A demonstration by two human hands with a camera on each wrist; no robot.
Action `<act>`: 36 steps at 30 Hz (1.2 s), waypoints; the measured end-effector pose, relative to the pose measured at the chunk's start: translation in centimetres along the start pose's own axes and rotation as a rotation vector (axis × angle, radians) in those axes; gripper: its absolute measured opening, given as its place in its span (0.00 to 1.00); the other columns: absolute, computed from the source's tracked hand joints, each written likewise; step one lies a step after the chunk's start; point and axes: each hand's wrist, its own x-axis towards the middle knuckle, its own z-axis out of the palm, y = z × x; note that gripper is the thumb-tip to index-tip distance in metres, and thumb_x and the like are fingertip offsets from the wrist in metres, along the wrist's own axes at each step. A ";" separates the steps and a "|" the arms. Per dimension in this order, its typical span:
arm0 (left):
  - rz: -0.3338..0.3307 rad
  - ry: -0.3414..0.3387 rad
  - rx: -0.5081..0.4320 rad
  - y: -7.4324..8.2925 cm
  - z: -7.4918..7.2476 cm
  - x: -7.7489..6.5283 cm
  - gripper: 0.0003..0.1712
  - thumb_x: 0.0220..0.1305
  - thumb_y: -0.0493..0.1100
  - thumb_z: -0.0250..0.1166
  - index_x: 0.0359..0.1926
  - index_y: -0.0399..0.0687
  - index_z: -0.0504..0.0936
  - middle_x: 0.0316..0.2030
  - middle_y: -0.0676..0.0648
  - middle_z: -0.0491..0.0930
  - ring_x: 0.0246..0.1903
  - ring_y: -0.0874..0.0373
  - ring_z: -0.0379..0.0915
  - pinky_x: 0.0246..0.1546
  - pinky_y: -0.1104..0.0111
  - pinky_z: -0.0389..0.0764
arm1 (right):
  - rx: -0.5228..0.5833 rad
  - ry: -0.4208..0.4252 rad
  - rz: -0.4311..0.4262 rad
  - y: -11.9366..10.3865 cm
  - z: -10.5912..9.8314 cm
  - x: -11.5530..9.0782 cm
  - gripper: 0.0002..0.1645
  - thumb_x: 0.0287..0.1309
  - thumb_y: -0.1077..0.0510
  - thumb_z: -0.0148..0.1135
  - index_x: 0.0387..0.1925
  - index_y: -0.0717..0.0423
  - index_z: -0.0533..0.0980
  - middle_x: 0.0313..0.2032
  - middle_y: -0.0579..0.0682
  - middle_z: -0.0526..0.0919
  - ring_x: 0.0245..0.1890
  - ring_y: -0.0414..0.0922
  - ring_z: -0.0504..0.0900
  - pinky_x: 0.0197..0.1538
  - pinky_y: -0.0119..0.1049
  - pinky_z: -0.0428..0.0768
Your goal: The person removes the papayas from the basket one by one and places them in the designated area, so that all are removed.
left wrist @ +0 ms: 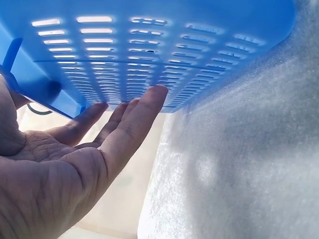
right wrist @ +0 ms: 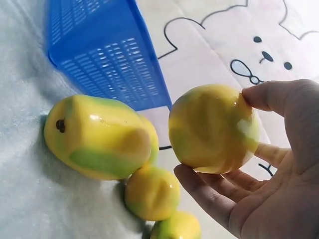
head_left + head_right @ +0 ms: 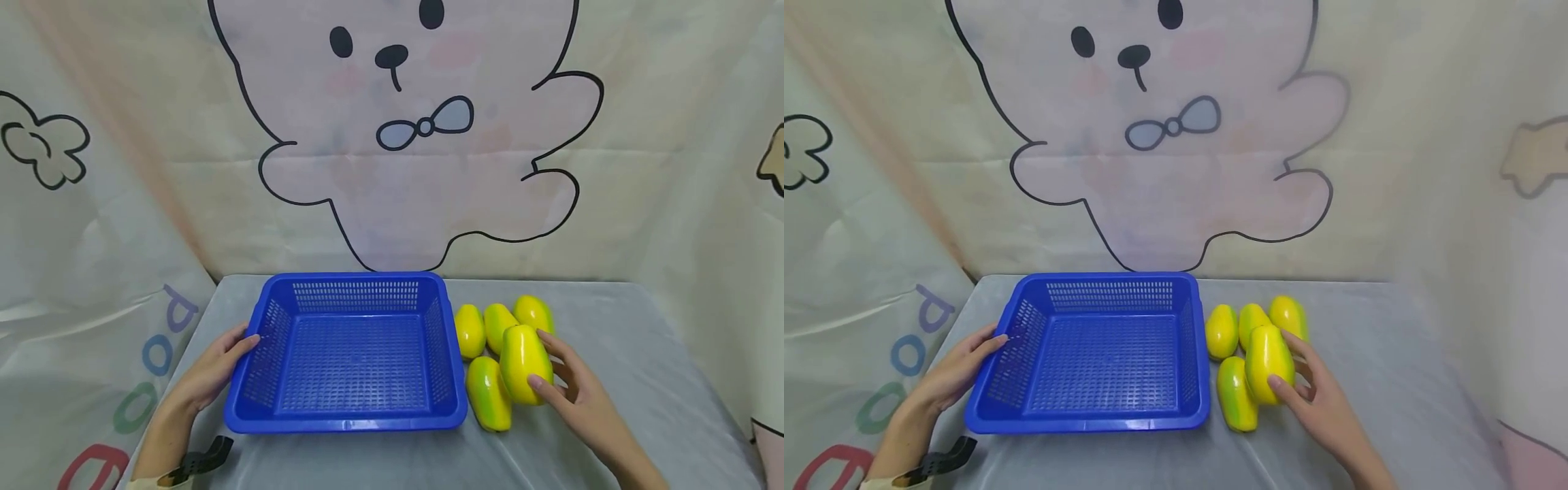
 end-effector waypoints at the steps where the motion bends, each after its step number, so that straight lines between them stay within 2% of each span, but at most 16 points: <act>1: 0.000 0.001 0.003 0.0 0.0 0.0 0.39 0.86 0.53 0.47 0.83 0.34 0.47 0.58 0.38 0.79 0.48 0.56 0.85 0.47 0.60 0.89 | -0.001 0.002 0.012 0.2 0.0 -0.1 0.40 0.78 0.52 0.60 0.83 0.36 0.55 0.77 0.53 0.63 0.58 0.19 0.74 0.50 0.26 0.86; 7: 0.009 -0.017 0.012 0.2 0.0 0.3 0.40 0.86 0.53 0.47 0.83 0.34 0.46 0.61 0.35 0.77 0.50 0.57 0.85 0.49 0.61 0.89 | 0.010 0.031 0.082 1.6 0.2 -1.2 0.41 0.78 0.51 0.61 0.83 0.39 0.54 0.74 0.51 0.63 0.56 0.19 0.74 0.47 0.28 0.87; 12: 0.013 -0.024 0.016 0.3 0.1 0.5 0.40 0.86 0.53 0.47 0.83 0.34 0.46 0.61 0.35 0.77 0.49 0.56 0.85 0.48 0.61 0.90 | -0.007 0.047 0.094 2.7 0.2 -1.8 0.41 0.77 0.53 0.61 0.83 0.41 0.54 0.72 0.50 0.63 0.55 0.18 0.74 0.45 0.29 0.87; 16: 0.015 -0.020 0.021 0.4 -0.1 0.6 0.40 0.86 0.53 0.47 0.83 0.34 0.46 0.61 0.34 0.77 0.49 0.56 0.85 0.48 0.61 0.89 | -0.067 0.058 0.108 3.5 -0.1 -1.9 0.43 0.76 0.51 0.63 0.83 0.42 0.55 0.75 0.53 0.63 0.55 0.13 0.69 0.46 0.26 0.85; 17: 0.015 -0.017 0.022 0.4 -0.1 0.6 0.40 0.86 0.53 0.47 0.83 0.34 0.46 0.61 0.33 0.77 0.49 0.56 0.85 0.48 0.61 0.89 | -0.088 0.053 0.117 3.6 -0.1 -1.8 0.43 0.76 0.49 0.63 0.83 0.42 0.55 0.77 0.54 0.63 0.57 0.17 0.72 0.46 0.25 0.84; 18: 0.015 -0.015 0.023 0.3 -0.1 0.6 0.40 0.86 0.53 0.47 0.83 0.34 0.46 0.61 0.33 0.76 0.49 0.56 0.85 0.48 0.61 0.89 | -0.103 0.046 0.126 3.8 -0.1 -1.8 0.44 0.75 0.48 0.63 0.83 0.43 0.55 0.78 0.56 0.63 0.57 0.17 0.72 0.46 0.25 0.84; 23: 0.000 -0.005 0.017 0.0 -0.3 0.3 0.40 0.86 0.53 0.48 0.83 0.35 0.46 0.59 0.38 0.78 0.49 0.56 0.85 0.48 0.61 0.89 | -0.147 0.015 0.177 4.1 0.1 -1.8 0.45 0.75 0.43 0.63 0.83 0.44 0.55 0.80 0.58 0.62 0.54 0.15 0.71 0.45 0.27 0.84; 24: -0.002 -0.006 0.015 -0.1 -0.4 0.3 0.40 0.86 0.53 0.47 0.83 0.35 0.46 0.59 0.40 0.78 0.49 0.56 0.85 0.48 0.61 0.89 | -0.149 0.014 0.180 4.1 0.1 -1.8 0.44 0.75 0.43 0.63 0.83 0.44 0.55 0.80 0.58 0.62 0.52 0.11 0.66 0.45 0.27 0.84; 26: -0.003 -0.006 0.012 -0.2 -0.4 0.1 0.40 0.86 0.53 0.47 0.83 0.35 0.45 0.59 0.41 0.78 0.49 0.57 0.84 0.48 0.61 0.89 | -0.166 0.014 0.189 4.1 0.1 -1.9 0.45 0.75 0.42 0.63 0.83 0.44 0.55 0.80 0.57 0.63 0.54 0.17 0.72 0.45 0.27 0.84; 29: -0.004 -0.003 0.012 -0.3 -0.4 0.1 0.40 0.86 0.53 0.47 0.83 0.35 0.45 0.59 0.40 0.78 0.49 0.56 0.85 0.48 0.61 0.89 | -0.180 0.011 0.198 4.1 0.2 -1.8 0.45 0.75 0.41 0.63 0.83 0.46 0.55 0.79 0.58 0.63 0.61 0.40 0.80 0.45 0.27 0.83; 32: -0.011 0.008 0.014 -0.4 -0.3 0.1 0.40 0.86 0.54 0.48 0.83 0.36 0.46 0.59 0.40 0.78 0.49 0.56 0.85 0.48 0.61 0.89 | -0.180 0.009 0.211 4.1 0.2 -1.8 0.46 0.75 0.40 0.62 0.83 0.48 0.55 0.79 0.59 0.63 0.66 0.62 0.77 0.45 0.26 0.83; 36: -0.017 0.017 0.017 -0.3 -0.2 0.2 0.40 0.86 0.55 0.48 0.83 0.37 0.47 0.59 0.42 0.79 0.49 0.57 0.85 0.48 0.61 0.89 | -0.171 0.007 0.220 4.2 0.3 -1.8 0.46 0.75 0.40 0.62 0.83 0.48 0.54 0.80 0.60 0.62 0.68 0.65 0.76 0.44 0.26 0.83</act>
